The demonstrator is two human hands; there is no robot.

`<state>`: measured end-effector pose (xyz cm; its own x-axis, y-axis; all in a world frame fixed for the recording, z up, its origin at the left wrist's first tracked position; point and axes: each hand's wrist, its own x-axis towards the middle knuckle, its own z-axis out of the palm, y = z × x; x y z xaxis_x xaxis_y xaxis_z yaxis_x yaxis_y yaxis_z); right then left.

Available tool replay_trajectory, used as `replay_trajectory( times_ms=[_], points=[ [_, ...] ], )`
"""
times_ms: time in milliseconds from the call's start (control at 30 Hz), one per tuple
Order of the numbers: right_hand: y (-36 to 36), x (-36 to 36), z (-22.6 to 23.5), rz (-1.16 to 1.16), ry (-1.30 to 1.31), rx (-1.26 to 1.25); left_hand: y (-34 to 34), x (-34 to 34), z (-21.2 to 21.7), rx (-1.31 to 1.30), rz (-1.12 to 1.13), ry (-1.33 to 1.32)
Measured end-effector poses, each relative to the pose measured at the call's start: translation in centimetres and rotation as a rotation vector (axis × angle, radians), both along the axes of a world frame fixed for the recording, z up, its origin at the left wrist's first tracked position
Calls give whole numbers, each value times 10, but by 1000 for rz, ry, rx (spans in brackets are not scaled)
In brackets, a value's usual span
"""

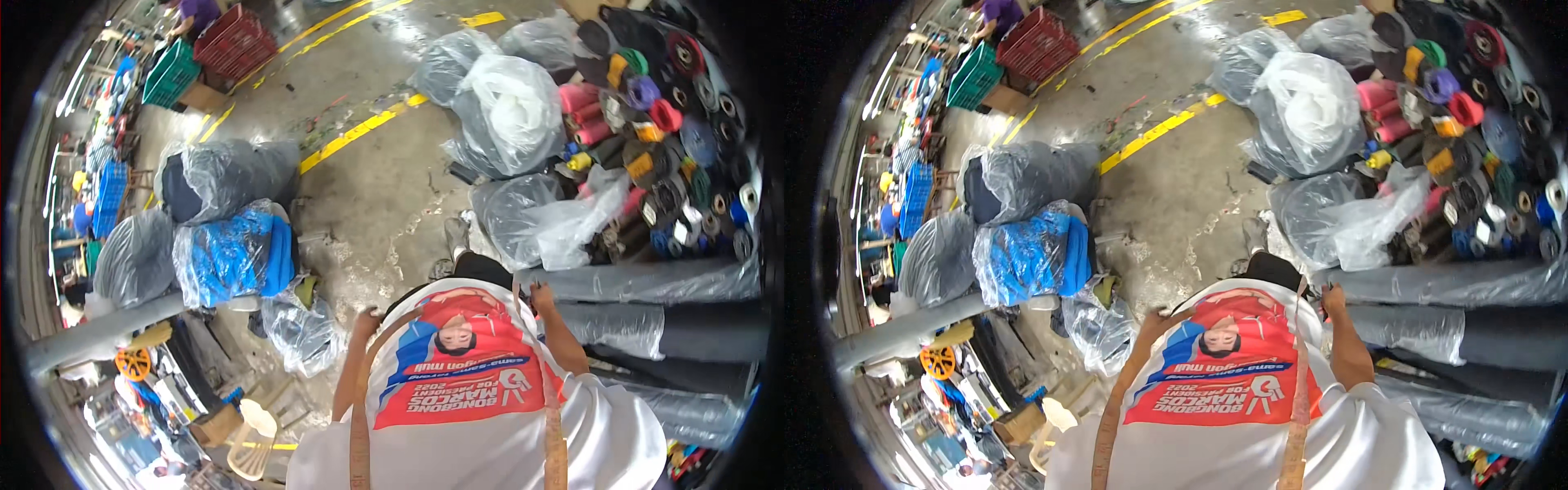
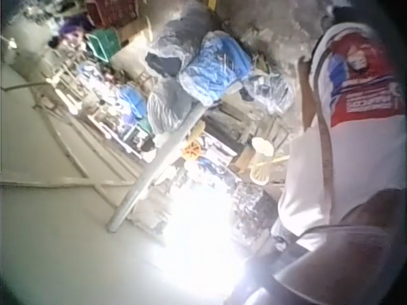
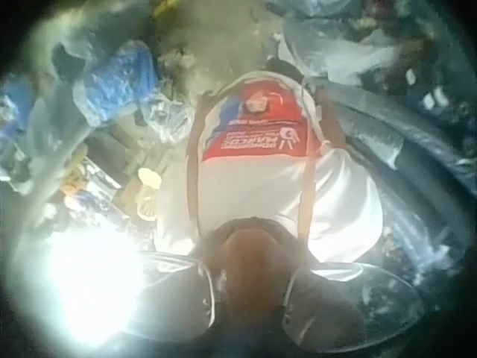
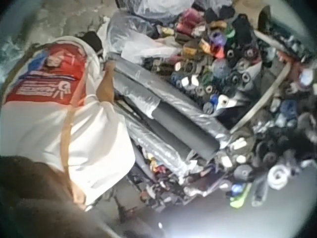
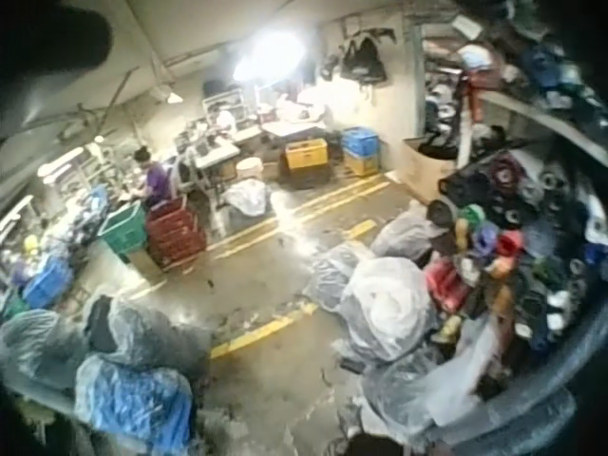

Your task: Picking up foam materials and preparing a large upholstery component on a workbench.

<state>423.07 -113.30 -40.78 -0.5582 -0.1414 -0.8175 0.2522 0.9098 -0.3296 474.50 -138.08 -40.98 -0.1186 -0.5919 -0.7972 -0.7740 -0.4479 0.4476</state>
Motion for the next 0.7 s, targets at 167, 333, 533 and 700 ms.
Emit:
replay_trajectory(
  times_ms=[167, 333, 533, 700],
  points=[
    [-37, -60, -107, 561, 476, -79, 54, -1, -29, -567, -601, 144],
    [-167, -119, -61, 430, 281, -105, -16, -74, 56, -71, -140, -59],
    [-330, -187, -12, 236, -43, -149, -161, -130, 36, -192, 290, 426],
    [-442, -195, -7, 120, 113, -248, -297, -120, 32, -109, 91, 181]
  ],
)
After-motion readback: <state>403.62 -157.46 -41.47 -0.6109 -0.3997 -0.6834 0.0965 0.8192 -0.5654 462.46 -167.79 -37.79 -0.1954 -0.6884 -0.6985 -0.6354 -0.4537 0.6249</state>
